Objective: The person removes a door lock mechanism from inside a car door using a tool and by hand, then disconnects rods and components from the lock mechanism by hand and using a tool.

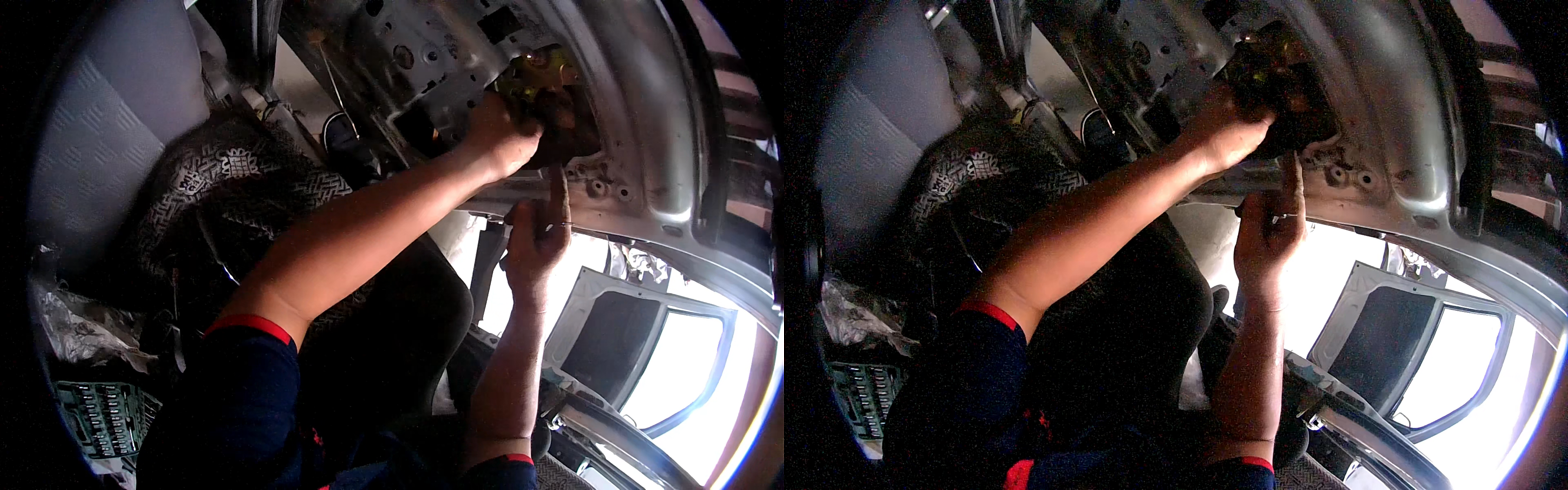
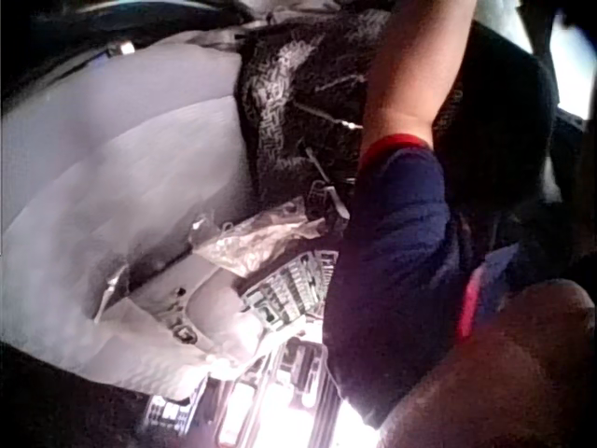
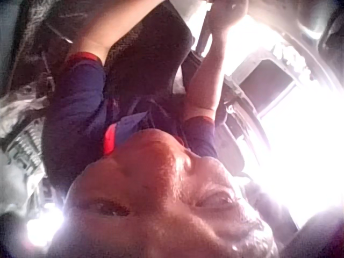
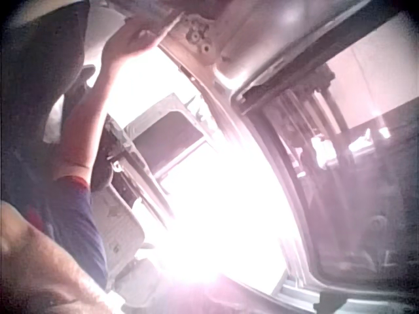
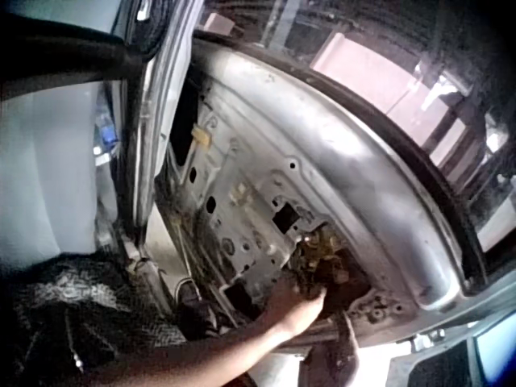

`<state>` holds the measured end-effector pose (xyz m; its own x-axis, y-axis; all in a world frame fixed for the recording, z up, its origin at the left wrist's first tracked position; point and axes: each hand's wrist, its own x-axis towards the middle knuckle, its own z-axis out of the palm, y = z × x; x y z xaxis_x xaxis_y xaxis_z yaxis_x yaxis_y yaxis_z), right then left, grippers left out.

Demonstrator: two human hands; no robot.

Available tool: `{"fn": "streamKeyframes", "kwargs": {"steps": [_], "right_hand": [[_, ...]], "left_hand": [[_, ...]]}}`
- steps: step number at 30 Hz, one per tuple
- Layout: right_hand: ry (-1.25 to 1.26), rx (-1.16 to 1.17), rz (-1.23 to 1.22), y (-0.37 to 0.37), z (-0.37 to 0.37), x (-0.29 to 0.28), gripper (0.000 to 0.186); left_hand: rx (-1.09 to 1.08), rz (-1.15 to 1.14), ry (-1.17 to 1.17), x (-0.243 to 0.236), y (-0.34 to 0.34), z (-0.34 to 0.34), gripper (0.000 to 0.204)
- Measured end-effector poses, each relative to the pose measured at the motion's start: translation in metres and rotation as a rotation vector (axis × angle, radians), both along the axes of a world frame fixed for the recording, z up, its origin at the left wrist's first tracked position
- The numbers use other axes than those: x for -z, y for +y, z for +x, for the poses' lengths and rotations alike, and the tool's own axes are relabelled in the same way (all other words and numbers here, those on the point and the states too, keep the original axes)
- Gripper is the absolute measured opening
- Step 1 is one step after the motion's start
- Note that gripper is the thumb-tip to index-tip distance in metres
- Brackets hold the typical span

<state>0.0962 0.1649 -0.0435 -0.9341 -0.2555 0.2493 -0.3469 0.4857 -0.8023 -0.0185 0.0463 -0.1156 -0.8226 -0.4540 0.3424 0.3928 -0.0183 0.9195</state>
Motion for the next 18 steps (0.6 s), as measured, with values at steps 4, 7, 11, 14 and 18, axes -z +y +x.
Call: {"fn": "streamKeyframes", "kwargs": {"steps": [4,7,11,14,18], "right_hand": [[0.172,-0.022,0.059,0.007,-0.009,-0.008,0.058],[0.282,0.010,0.201,0.006,-0.016,-0.023,0.050],[0.403,0.083,0.353,-0.007,-0.014,-0.052,0.036],[0.493,0.070,0.404,0.003,-0.025,-0.052,0.037],[0.396,-0.025,0.518,0.006,-0.027,-0.058,0.040]], "left_hand": [[0.146,0.192,-0.059,-0.015,-0.006,0.014,0.035],[0.166,0.095,-0.061,-0.012,-0.003,0.016,0.032],[0.329,0.335,0.124,0.000,-0.007,0.015,0.034],[0.470,0.555,0.136,-0.007,-0.005,0.019,0.035],[0.540,0.691,0.237,-0.021,-0.013,0.031,0.032]]}}
